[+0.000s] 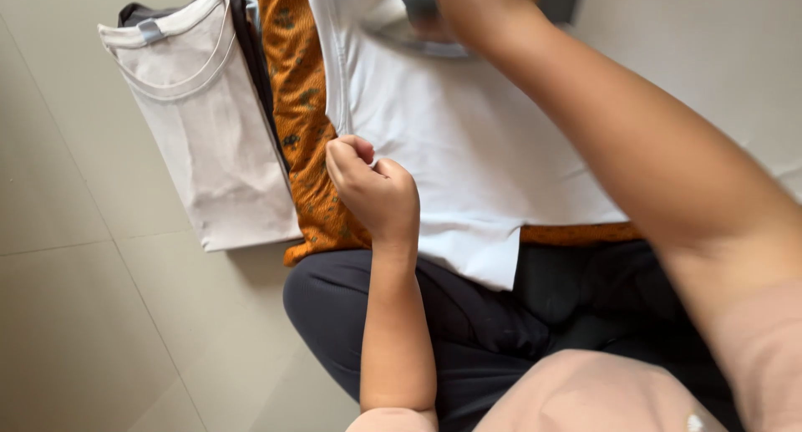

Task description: Ironing a white shirt on a mat placed on the floor.

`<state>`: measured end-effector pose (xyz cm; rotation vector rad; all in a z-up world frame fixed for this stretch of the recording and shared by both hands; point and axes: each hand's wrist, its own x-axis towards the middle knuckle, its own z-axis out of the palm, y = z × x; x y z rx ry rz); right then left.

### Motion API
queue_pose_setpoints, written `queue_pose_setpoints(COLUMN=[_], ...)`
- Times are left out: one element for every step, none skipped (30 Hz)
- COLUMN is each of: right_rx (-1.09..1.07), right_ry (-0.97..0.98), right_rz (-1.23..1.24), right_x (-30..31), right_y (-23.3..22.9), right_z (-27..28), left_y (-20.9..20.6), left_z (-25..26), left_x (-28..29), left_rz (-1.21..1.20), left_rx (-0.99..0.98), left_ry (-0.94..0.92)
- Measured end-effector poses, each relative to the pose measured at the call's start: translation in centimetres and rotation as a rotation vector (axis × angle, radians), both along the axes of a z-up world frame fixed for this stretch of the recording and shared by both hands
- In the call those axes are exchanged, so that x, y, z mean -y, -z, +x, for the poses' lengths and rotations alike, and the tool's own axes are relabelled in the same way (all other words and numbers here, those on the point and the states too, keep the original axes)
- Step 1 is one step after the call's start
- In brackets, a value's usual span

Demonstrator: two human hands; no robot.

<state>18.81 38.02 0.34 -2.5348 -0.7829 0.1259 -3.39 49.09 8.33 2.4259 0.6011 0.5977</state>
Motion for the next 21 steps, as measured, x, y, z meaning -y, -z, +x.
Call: queue_pose_setpoints(right_rx=[0.29,0.584,0.584,0.506,0.427,0.429,0.433,0.435,0.437,0.504,0.57,0.573,0.553,0.533,0.536,0.478,0.42,0.422,0.402,0.382,0.385], right_ry=[-0.097,-0.197,-0.202,-0.3,-0.396,-0.398,-0.431,-0.467,-0.471,-0.417,-0.362,-0.364,-0.321,-0.278,-0.281,-0.27,-0.26,-0.253,-0.307,-0.359,-0.351], right_rz=[-0.106,-0.208,-0.205,-0.284,-0.362,-0.363,-0.238,-0.115,-0.12,-0.092,-0.064,-0.06,-0.002,0.057,0.063,-0.002,-0.066,-0.064,-0.122,-0.18,-0.177], right_x=[1.7,3.4,4.9,6.4,7.9,7.7,7.5,7.5,6.1,4.7,3.4,1.7,0.0,-1.7,-2.5,-3.2,-3.9,-2.9,-1.9,-1.1,0.5], right_y=[-2.8,-5.5,-5.3,-5.2,-5.0,-5.6,-6.1,-6.8,-6.9,-6.9,-7.0,-6.7,-6.5,-6.3,-6.2,-6.1,-6.0,-6.0,-5.9,-5.7,-6.0], right_z=[-2.7,-5.2,-7.6,-10.0,-12.3,-13.4,-14.5,-15.6,-15.5,-15.8,-16.1,-15.5,-14.8,-14.2,-13.9,-13.7,-13.4,-14.0,-14.5,-14.8,-15.0], left_y=[-0.3,-0.4,-0.7,-1.1,-1.6,-1.7,-1.9,-2.0,-2.1,-2.2,-2.3,-2.3,-2.3,-2.4,-2.6,-2.7,-2.8,-2.3,-1.8,-1.2,-1.0], left_z=[-0.2,-0.4,-0.7,-0.8,-1.0,-1.0,-1.0,-1.0,-0.9,-1.0,-1.2,-1.0,-0.9,-0.7,-0.7,-0.7,-0.7,-0.8,-0.8,-0.6,-0.4], left_x=[-0.3,-0.7,-0.7,-0.8,-0.9,-1.0,-1.0,-0.8,-0.8,-0.8,-0.6,-0.8,-0.8,-0.8,-1.0,-1.0,-1.1,-1.2,-1.3,-1.6,-1.5], left_rz=[-0.096,-0.191,-0.189,-0.27,-0.35,-0.351,-0.368,-0.388,-0.393,-0.385,-0.377,-0.374,-0.378,-0.382,-0.377,-0.34,-0.302,-0.299,-0.375,-0.451,-0.447], left_rx=[0.033,0.069,0.069,0.111,0.155,0.157,0.159,0.161,0.164,0.169,0.174,0.176,0.212,0.248,0.251,0.306,0.36,0.361,0.392,0.421,0.421], left_ry=[-0.049,-0.1,-0.106,-0.113,-0.119,-0.12,-0.104,-0.09,-0.093,-0.077,-0.062,-0.064,-0.044,-0.026,-0.029,-0.006,0.018,0.025,0.004,-0.016,-0.007])
